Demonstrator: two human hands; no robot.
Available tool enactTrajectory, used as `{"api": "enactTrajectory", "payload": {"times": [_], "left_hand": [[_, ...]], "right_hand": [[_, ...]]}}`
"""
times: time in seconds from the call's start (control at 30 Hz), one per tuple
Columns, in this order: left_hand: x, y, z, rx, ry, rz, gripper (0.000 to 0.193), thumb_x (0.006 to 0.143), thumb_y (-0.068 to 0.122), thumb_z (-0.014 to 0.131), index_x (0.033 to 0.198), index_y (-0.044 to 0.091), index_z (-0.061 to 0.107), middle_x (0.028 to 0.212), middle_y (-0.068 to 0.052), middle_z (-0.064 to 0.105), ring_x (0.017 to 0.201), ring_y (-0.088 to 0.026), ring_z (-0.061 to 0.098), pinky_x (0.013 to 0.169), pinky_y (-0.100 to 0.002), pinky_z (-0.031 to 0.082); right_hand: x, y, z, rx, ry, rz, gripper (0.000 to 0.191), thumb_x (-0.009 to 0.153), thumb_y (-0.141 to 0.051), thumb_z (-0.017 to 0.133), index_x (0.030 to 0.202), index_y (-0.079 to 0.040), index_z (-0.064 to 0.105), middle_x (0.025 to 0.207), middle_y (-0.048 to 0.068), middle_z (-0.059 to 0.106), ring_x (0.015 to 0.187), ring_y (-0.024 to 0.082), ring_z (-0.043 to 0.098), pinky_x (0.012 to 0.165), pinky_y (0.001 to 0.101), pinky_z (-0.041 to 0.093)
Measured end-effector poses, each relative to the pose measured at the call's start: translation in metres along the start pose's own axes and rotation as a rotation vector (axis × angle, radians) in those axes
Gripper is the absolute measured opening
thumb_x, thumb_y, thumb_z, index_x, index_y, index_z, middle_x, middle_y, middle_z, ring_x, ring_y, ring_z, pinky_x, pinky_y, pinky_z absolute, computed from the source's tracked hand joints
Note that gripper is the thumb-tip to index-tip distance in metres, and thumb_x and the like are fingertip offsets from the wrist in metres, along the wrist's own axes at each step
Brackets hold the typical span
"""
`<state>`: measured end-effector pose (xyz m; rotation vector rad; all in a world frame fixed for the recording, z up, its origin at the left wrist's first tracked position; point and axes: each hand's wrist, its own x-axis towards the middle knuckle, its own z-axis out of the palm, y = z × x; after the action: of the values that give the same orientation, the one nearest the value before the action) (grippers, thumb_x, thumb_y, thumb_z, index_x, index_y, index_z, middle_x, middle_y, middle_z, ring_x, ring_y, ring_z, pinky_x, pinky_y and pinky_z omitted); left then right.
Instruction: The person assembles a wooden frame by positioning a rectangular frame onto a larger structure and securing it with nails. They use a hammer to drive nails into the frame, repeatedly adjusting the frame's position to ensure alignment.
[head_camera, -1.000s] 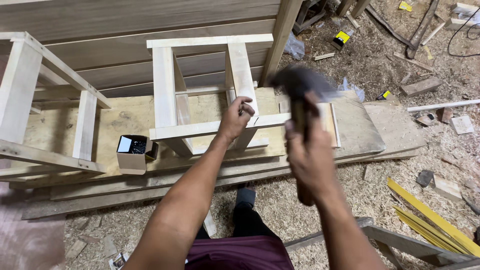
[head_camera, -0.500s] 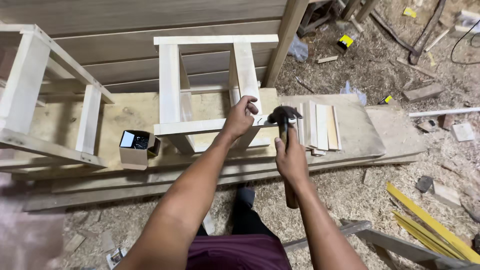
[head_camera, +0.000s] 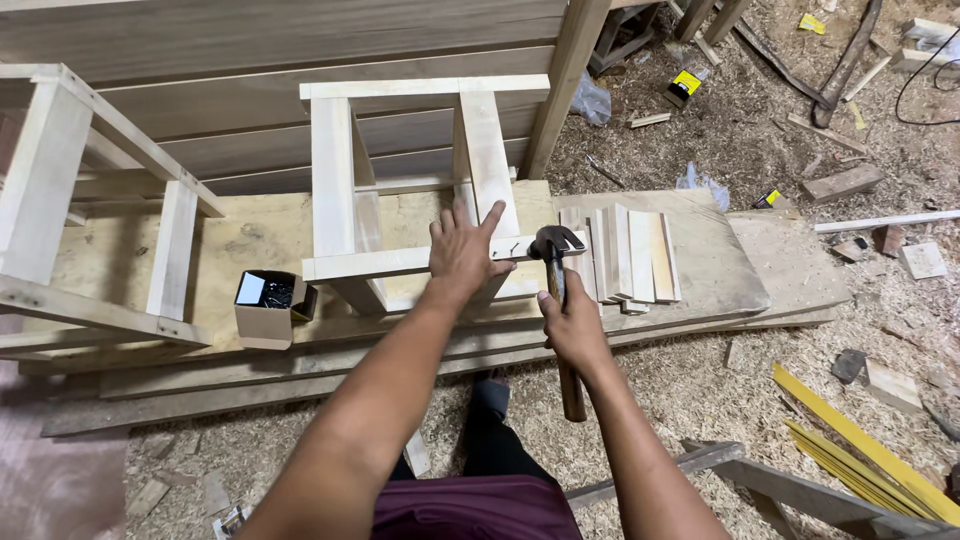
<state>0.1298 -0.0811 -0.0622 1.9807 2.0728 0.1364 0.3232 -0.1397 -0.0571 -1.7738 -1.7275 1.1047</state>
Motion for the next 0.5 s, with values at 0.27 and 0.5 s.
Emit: {"api": "enactTrajectory", "payload": {"times": [0.27, 0.5], "left_hand": [[0.004, 0.001, 0.015, 0.065, -0.066, -0.016, 0.114, 0.076, 0.068, 0.078, 0.164, 0.036, 0.013, 0.099, -0.013, 0.074, 0.111, -0.029, 0.057, 0.104, -0.041, 0.034], [0.004, 0.002, 0.018, 0.095, -0.047, -0.013, 0.116, 0.075, 0.067, 0.080, 0.164, 0.033, 0.015, 0.098, -0.012, 0.074, 0.108, -0.030, 0.059, 0.102, -0.042, 0.034]], "right_hand": [[-0.001, -0.001, -0.006, -0.041, 0.066, -0.167, 0.052, 0.102, -0.021, 0.058, 0.146, -0.002, 0.042, 0.106, 0.029, 0.073, 0.095, 0.037, 0.074, 0.083, 0.0481, 0.057], [0.003, 0.001, -0.002, -0.110, 0.028, -0.056, 0.053, 0.101, -0.023, 0.057, 0.147, -0.003, 0.041, 0.109, 0.032, 0.072, 0.104, 0.044, 0.071, 0.091, 0.0515, 0.056]]}}
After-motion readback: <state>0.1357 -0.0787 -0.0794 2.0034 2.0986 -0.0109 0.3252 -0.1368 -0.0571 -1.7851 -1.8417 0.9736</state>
